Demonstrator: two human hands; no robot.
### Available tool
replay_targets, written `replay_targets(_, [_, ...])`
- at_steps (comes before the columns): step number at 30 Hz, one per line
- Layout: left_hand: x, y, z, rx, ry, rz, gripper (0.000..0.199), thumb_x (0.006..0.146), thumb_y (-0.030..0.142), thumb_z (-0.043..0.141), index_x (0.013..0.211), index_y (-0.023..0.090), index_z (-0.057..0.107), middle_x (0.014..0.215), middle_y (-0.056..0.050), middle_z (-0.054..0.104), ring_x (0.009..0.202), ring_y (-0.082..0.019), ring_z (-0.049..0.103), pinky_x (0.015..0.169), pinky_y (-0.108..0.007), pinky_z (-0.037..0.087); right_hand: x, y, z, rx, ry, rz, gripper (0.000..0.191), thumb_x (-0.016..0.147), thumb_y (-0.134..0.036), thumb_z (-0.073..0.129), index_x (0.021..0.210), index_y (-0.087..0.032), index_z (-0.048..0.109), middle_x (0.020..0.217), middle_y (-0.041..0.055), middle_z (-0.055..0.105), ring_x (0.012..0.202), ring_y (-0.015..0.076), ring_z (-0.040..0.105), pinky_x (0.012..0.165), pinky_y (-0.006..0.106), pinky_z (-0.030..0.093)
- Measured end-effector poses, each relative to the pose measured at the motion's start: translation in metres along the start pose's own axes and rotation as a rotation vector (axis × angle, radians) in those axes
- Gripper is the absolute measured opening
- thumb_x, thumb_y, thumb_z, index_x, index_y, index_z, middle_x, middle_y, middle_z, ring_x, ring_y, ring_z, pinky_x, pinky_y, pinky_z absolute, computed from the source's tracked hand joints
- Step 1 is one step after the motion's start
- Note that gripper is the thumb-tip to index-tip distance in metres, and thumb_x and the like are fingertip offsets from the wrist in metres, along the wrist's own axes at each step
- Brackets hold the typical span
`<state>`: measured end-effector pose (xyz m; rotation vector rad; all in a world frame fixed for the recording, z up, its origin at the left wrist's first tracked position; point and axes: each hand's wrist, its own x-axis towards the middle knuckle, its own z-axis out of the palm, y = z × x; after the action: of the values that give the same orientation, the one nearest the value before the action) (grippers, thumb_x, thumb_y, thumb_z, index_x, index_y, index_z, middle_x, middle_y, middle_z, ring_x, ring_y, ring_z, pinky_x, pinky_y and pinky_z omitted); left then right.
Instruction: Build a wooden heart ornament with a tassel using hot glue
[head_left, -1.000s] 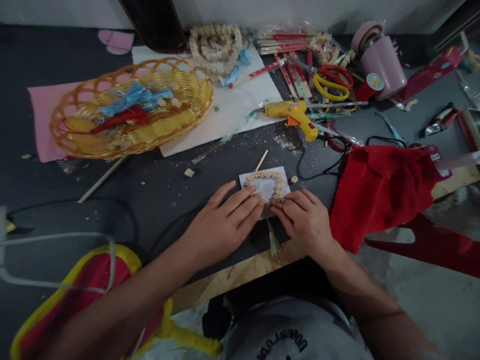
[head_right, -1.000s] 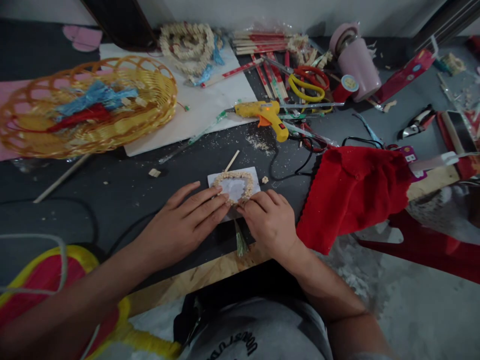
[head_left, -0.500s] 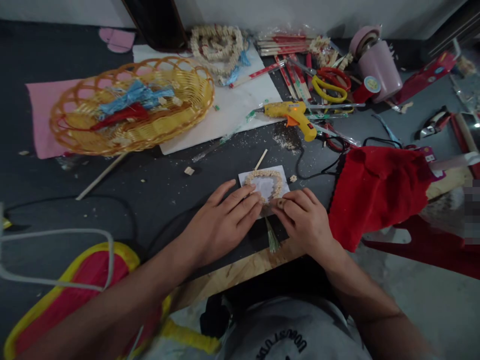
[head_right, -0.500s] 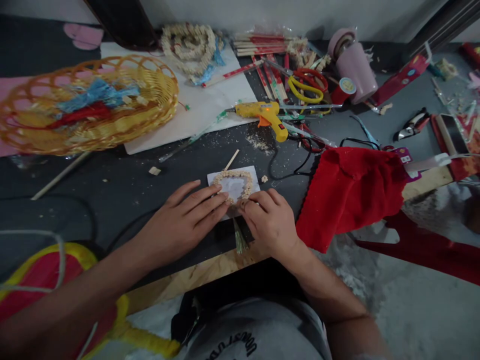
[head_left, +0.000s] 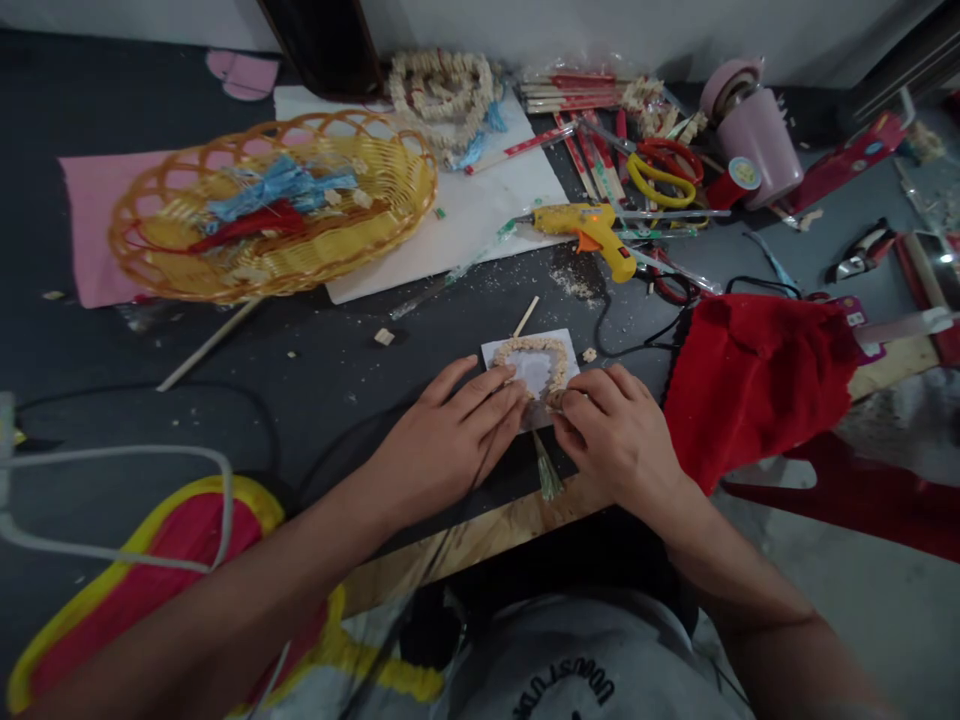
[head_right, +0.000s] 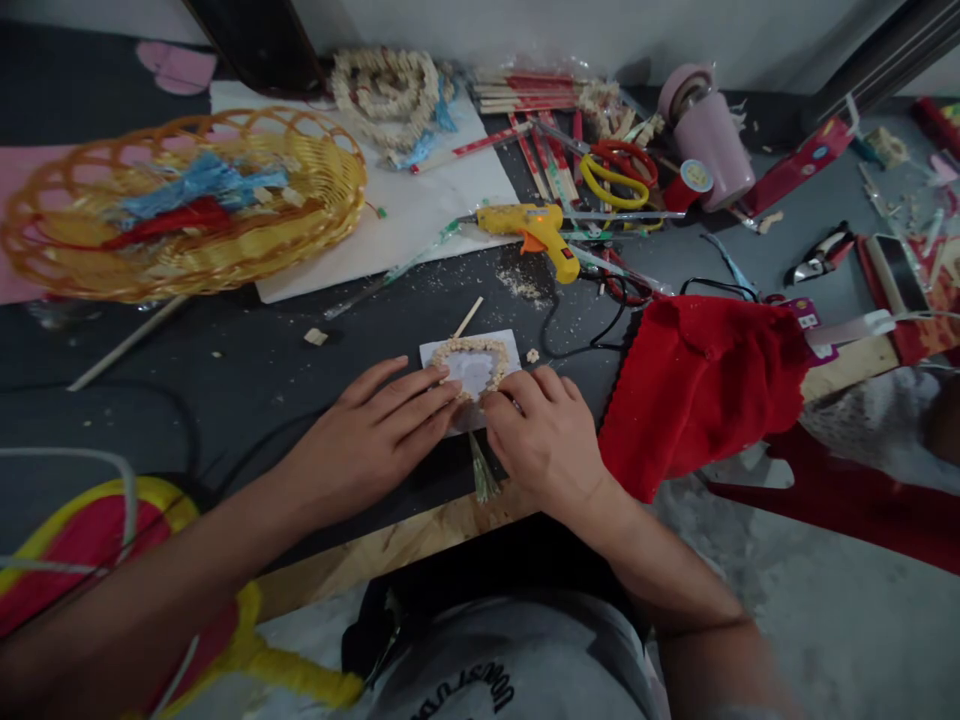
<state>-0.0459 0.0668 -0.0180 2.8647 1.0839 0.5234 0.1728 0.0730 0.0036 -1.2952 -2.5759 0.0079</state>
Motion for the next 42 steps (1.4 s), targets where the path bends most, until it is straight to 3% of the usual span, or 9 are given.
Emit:
replay_targets(4, [0.000,0.000,0.001,-0.030,-0.020,-0.047,0.027,0.100,0.016,0.045,0.116,0.016,0.067,0.128,-0.008,0.069,0.126,-0.026,0.059,0.110,-0.050,0.043,0.004,0.000,-0.003,-0.029,-0.069,-0.066,0.012,0.092,-0.015,0.057,0.088,-0.021,0.067,0.093,0.0062,0.068,0.087,0.0234,0.054,0.071,0.038,0.043])
replay_targets(8, [0.000,0.000,0.000,0.053,0.007,0.027,0.027,0.100,0.015,0.044,0.115,0.015,0.067,0.124,-0.008,0.070,0.122,-0.028,0.061,0.106,-0.051,0.046,0.000,0.000,0.001,0.085,-0.065,-0.023,0.015,0.093,-0.014,0.055,0.097,-0.020,0.068,0.099,0.0072,0.069,0.092,0.0229,0.059,0.078,0.038,0.047])
replay_targets(11, [0.001,-0.001,-0.003,0.117,0.026,0.106,0.028,0.099,0.011,0.042,0.116,0.011,0.065,0.122,-0.010,0.071,0.118,-0.029,0.063,0.101,-0.052,0.049,-0.005,0.001,0.002,0.132,-0.011,0.033,0.014,0.096,-0.019,0.055,0.091,-0.019,0.068,0.091,0.0067,0.070,0.087,0.0210,0.061,0.080,0.037,0.049])
replay_targets(16, [0.001,-0.001,-0.006,0.139,0.034,0.120,0.029,0.099,0.009,0.040,0.116,0.009,0.063,0.122,-0.010,0.071,0.119,-0.030,0.062,0.101,-0.052,0.049,-0.014,-0.004,0.000,0.154,0.070,0.086,0.019,0.096,-0.026,0.058,0.079,-0.020,0.065,0.078,0.0041,0.068,0.075,0.0177,0.061,0.072,0.031,0.048])
replay_targets(20, [-0.001,-0.001,-0.002,0.155,0.007,0.108,0.029,0.100,0.014,0.042,0.119,0.014,0.063,0.126,-0.009,0.069,0.125,-0.028,0.058,0.105,-0.051,0.046,-0.021,-0.016,0.003,0.141,0.021,0.074,0.020,0.090,-0.038,0.067,0.083,-0.019,0.066,0.076,0.0032,0.068,0.074,0.0179,0.061,0.068,0.030,0.044])
replay_targets(23, [-0.001,-0.002,-0.002,0.134,0.014,0.104,0.029,0.099,0.013,0.043,0.119,0.013,0.063,0.125,-0.010,0.069,0.124,-0.030,0.058,0.105,-0.052,0.046,-0.024,-0.023,0.006,0.112,-0.035,0.046,0.009,0.090,-0.026,0.066,0.083,-0.020,0.066,0.080,0.0025,0.070,0.075,0.0178,0.061,0.068,0.030,0.043])
replay_targets(26, [0.000,-0.002,-0.005,0.116,0.045,0.114,0.027,0.098,0.010,0.045,0.117,0.010,0.063,0.122,-0.010,0.071,0.121,-0.031,0.060,0.103,-0.054,0.047,-0.025,-0.026,0.007,0.084,-0.053,0.017,0.012,0.090,-0.017,0.061,0.078,-0.020,0.064,0.079,0.0012,0.069,0.075,0.0176,0.060,0.067,0.031,0.041])
replay_targets(33, [0.000,-0.003,-0.009,0.091,0.064,0.119,0.026,0.095,0.009,0.051,0.114,0.019,0.065,0.118,-0.004,0.072,0.119,-0.025,0.061,0.109,-0.050,0.043,-0.025,-0.024,0.002,0.048,-0.083,-0.008,0.012,0.090,-0.018,0.061,0.078,-0.020,0.064,0.076,0.0008,0.066,0.074,0.0185,0.057,0.063,0.034,0.034])
replay_targets(42, [0.000,-0.006,-0.011,0.013,0.053,0.139,0.027,0.093,0.009,0.050,0.111,0.019,0.067,0.107,-0.001,0.075,0.110,-0.023,0.062,0.106,-0.047,0.042,-0.030,-0.010,-0.013,0.025,-0.150,0.031,0.015,0.090,-0.019,0.060,0.076,-0.020,0.064,0.074,0.0007,0.065,0.072,0.0178,0.056,0.064,0.033,0.030])
